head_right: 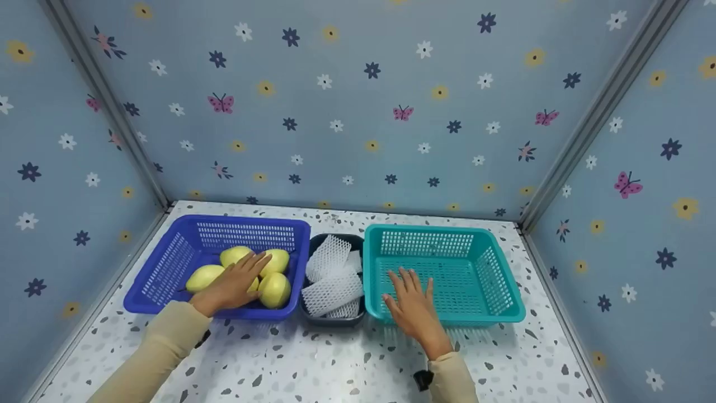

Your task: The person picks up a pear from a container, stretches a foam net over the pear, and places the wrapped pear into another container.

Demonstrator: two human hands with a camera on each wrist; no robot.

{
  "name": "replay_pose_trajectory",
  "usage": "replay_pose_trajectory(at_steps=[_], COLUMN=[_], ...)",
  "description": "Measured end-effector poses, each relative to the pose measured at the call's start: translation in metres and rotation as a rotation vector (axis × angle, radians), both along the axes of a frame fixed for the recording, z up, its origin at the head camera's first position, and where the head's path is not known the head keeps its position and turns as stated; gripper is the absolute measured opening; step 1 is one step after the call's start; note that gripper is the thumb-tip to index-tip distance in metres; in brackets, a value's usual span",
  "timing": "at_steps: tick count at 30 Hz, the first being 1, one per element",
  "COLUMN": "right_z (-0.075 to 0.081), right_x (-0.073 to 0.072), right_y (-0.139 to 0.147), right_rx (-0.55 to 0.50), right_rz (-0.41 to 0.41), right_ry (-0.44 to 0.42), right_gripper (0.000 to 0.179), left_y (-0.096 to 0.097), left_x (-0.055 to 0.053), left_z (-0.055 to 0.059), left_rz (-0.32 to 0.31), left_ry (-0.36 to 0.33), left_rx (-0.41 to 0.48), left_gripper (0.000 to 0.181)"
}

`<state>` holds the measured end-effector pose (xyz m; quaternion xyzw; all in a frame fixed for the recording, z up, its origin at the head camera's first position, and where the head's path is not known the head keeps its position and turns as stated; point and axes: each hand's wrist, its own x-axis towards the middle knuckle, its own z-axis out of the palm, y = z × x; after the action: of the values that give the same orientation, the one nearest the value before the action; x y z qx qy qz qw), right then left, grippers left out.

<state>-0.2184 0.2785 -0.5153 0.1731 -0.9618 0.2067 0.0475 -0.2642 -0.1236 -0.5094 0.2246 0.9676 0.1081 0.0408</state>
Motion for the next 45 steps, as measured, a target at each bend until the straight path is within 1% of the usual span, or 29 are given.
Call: replay_pose_trajectory(at_steps=[3,5,9,11,15,18,21,24,26,28,32,33,39,41,45], right_z=[-0.008,-0.014,-0.023,-0.026,-0.031,-0.034,-0.037,-0.042,-0.045,-0.047,-0.05,-0.051,-0.053,-0.053,-0.053], right_x=[0.001,0.002,0.004,0.005,0.007,0.008,0.008,0.009,0.009,0.009,0.008,0.008,0.008,0.008,0.008], right_y=[-0.003,-0.005,-0.008,-0.01,-0.014,-0.017,-0.019,-0.019,-0.018,-0.018,-0.016,-0.016,-0.014,-0.014,-0.013], right_rx=[0.01,0.032,0.057,0.064,0.095,0.154,0.208,0.214,0.21,0.208,0.223,0.227,0.234,0.235,0.233], right_rz=[0.005,0.009,0.018,0.031,0.052,0.042,0.028,0.039,0.047,0.049,0.035,0.033,0.034,0.033,0.034], right_ry=[-0.017,-0.025,-0.02,-0.022,-0.031,-0.022,0.012,0.079,0.116,0.141,0.158,0.161,0.163,0.159,0.155], right_gripper=[0.056,0.056,0.057,0.058,0.058,0.06,0.055,0.041,0.035,0.03,0.027,0.027,0.031,0.034,0.034], left_y=[0.006,0.011,0.018,0.02,0.023,0.025,0.025,0.025,0.025,0.026,0.029,0.03,0.033,0.033,0.033], left_x=[-0.008,-0.012,-0.017,-0.018,-0.02,-0.022,-0.024,-0.024,-0.023,-0.021,-0.02,-0.02,-0.022,-0.023,-0.026], left_z=[-0.001,-0.002,-0.005,-0.007,-0.013,-0.02,-0.026,-0.03,-0.03,-0.028,-0.026,-0.026,-0.03,-0.031,-0.031], left_rz=[-0.066,-0.105,-0.147,-0.163,-0.191,-0.206,-0.226,-0.257,-0.277,-0.285,-0.289,-0.284,-0.268,-0.26,-0.237], left_ry=[-0.022,-0.036,-0.068,-0.067,0.003,0.077,0.143,0.211,0.248,0.271,0.267,0.256,0.232,0.207,0.112], left_rx=[-0.072,-0.103,-0.182,-0.21,-0.274,-0.286,-0.248,-0.198,-0.171,-0.167,-0.156,-0.16,-0.175,-0.164,-0.114], left_gripper=[0.064,0.06,0.057,0.057,0.056,0.053,0.048,0.042,0.039,0.036,0.033,0.033,0.033,0.036,0.046])
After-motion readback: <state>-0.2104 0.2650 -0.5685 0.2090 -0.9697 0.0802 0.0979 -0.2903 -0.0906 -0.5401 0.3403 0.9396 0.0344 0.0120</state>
